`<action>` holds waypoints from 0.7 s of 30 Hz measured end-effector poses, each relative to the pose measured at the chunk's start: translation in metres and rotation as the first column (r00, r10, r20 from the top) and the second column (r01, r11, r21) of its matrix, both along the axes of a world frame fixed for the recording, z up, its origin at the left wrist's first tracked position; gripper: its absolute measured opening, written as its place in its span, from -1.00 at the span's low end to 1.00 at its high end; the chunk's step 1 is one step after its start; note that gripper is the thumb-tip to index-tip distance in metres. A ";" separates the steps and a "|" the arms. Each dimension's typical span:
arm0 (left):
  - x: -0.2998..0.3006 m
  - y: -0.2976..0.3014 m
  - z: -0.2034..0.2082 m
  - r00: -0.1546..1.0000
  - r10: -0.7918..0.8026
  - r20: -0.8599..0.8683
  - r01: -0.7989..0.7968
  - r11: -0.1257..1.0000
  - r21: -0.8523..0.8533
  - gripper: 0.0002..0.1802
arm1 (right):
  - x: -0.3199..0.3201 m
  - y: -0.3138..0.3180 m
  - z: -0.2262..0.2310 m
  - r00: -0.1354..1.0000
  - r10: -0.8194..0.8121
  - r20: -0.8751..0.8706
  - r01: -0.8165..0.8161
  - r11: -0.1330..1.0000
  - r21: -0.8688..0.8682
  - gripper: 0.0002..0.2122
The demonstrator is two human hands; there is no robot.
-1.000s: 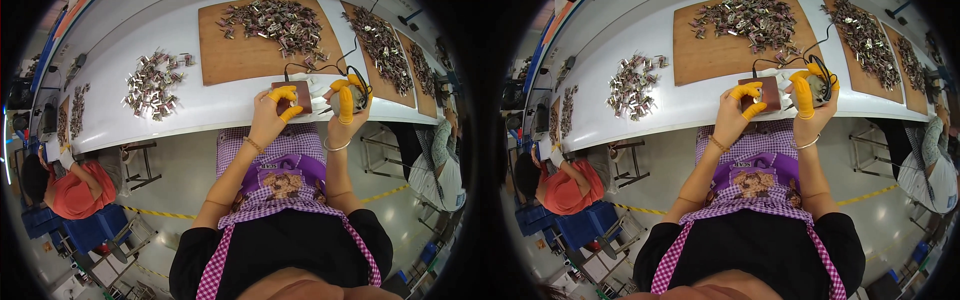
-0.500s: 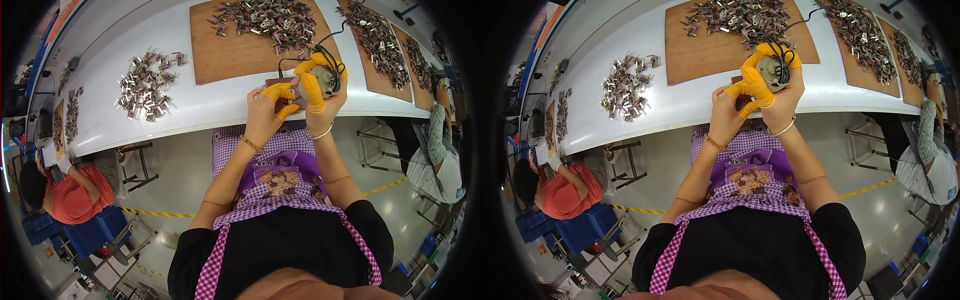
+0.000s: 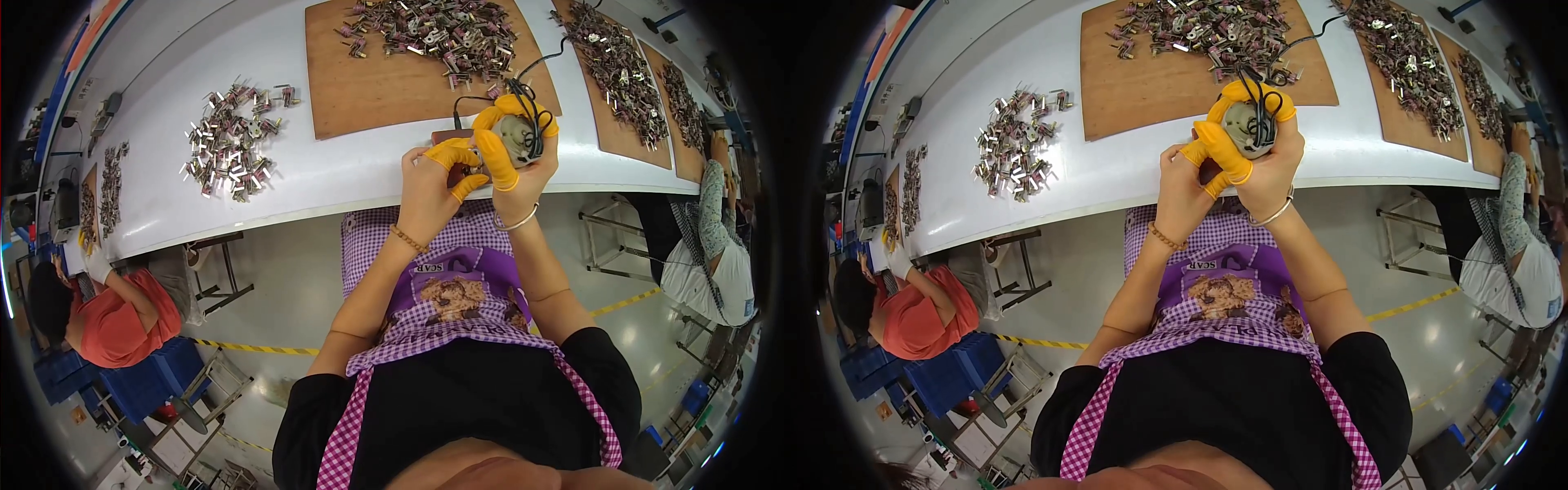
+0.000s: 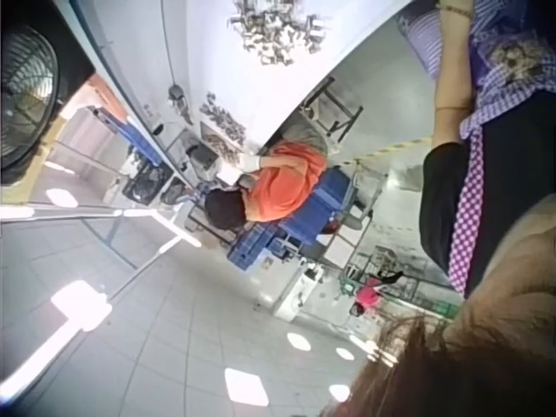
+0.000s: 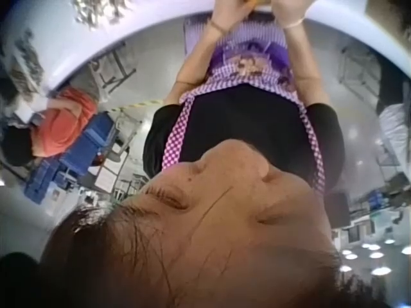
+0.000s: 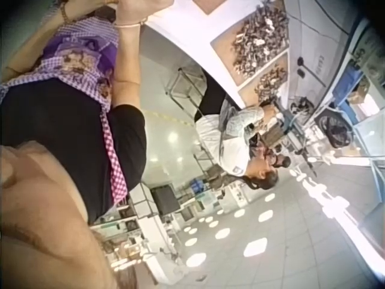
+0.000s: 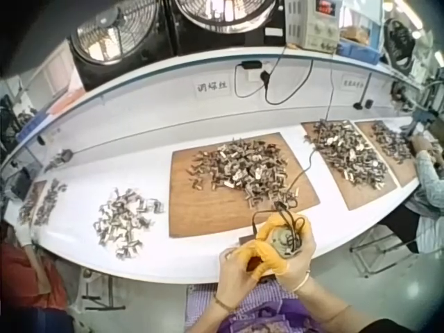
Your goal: Test and sort small metal components using a handheld electronic device on a factory assembly line.
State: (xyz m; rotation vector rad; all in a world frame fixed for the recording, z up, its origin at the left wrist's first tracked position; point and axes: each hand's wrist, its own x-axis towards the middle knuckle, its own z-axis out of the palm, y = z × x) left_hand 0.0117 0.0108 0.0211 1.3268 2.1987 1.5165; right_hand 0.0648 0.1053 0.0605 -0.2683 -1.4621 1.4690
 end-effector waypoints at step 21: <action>-0.002 -0.004 -0.014 0.990 0.006 0.139 -0.018 0.996 0.082 -0.68 | 0.006 -0.009 0.002 0.979 0.003 -0.205 -0.021 0.996 -0.086 -0.56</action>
